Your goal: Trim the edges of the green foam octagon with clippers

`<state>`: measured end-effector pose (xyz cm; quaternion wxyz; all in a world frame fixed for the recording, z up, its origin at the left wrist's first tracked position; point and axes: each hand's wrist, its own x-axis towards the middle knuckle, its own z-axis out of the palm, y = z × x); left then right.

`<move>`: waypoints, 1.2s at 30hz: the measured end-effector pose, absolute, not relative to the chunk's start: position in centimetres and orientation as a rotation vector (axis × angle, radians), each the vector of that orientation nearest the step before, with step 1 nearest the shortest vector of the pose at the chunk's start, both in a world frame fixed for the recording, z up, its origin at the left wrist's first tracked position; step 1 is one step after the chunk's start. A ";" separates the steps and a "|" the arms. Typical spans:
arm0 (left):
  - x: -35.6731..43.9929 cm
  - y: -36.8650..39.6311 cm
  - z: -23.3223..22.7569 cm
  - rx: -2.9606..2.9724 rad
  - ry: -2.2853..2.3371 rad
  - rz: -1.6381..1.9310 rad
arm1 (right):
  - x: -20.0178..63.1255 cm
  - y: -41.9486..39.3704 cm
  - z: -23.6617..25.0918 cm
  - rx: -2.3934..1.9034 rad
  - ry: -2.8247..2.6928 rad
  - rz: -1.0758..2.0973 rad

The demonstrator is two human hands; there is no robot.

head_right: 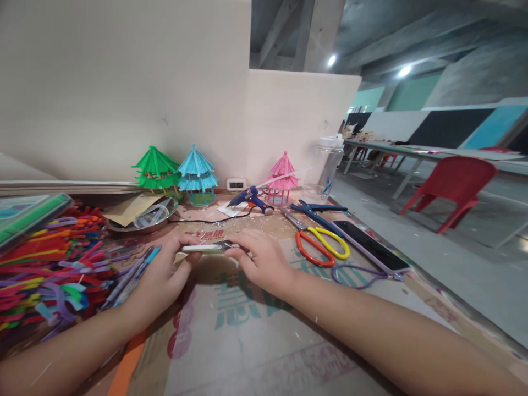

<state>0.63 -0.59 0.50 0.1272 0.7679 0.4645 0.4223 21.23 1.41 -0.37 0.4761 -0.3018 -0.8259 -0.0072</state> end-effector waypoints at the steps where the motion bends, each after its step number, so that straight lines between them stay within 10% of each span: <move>1: 0.6 -0.6 0.5 2.238 1.357 1.227 | 21.2 1.4 -0.3 -0.737 -2.017 -0.018; 36: 0.9 -0.9 0.7 2.216 1.336 1.185 | 21.0 1.3 -0.1 -0.706 -2.043 -0.038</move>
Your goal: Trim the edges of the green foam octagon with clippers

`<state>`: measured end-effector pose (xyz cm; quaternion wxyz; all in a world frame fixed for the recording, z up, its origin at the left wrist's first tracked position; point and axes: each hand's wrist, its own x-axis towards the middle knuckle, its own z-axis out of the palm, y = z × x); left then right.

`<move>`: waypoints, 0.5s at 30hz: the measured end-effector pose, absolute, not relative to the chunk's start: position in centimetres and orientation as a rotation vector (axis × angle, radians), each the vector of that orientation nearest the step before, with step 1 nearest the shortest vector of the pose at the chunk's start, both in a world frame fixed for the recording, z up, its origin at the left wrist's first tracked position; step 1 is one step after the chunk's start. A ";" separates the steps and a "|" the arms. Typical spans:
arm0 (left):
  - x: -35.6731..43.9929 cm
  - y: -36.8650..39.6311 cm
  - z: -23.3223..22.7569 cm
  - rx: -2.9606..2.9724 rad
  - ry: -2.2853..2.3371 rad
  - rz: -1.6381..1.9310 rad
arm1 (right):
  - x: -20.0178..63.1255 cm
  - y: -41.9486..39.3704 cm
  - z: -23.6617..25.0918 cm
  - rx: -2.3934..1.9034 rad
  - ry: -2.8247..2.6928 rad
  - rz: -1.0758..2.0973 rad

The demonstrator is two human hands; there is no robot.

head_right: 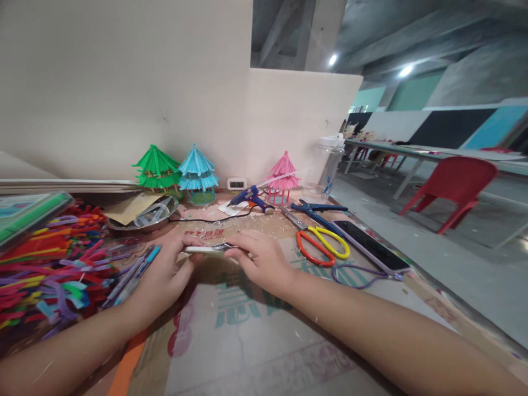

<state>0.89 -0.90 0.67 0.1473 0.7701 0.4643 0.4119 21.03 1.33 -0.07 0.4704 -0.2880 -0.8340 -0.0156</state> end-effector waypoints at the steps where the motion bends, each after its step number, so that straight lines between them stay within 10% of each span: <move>1: 0.9 -0.9 0.7 2.208 1.338 1.183 | 21.0 1.4 -0.1 -0.713 -2.033 -0.016; 10: 0.7 -0.3 0.1 2.096 1.295 1.235 | 21.1 1.7 -0.4 -0.859 -1.849 0.315; 15: 0.3 -0.2 -0.3 2.036 1.363 1.246 | 20.6 0.6 3.6 -0.804 -1.427 1.068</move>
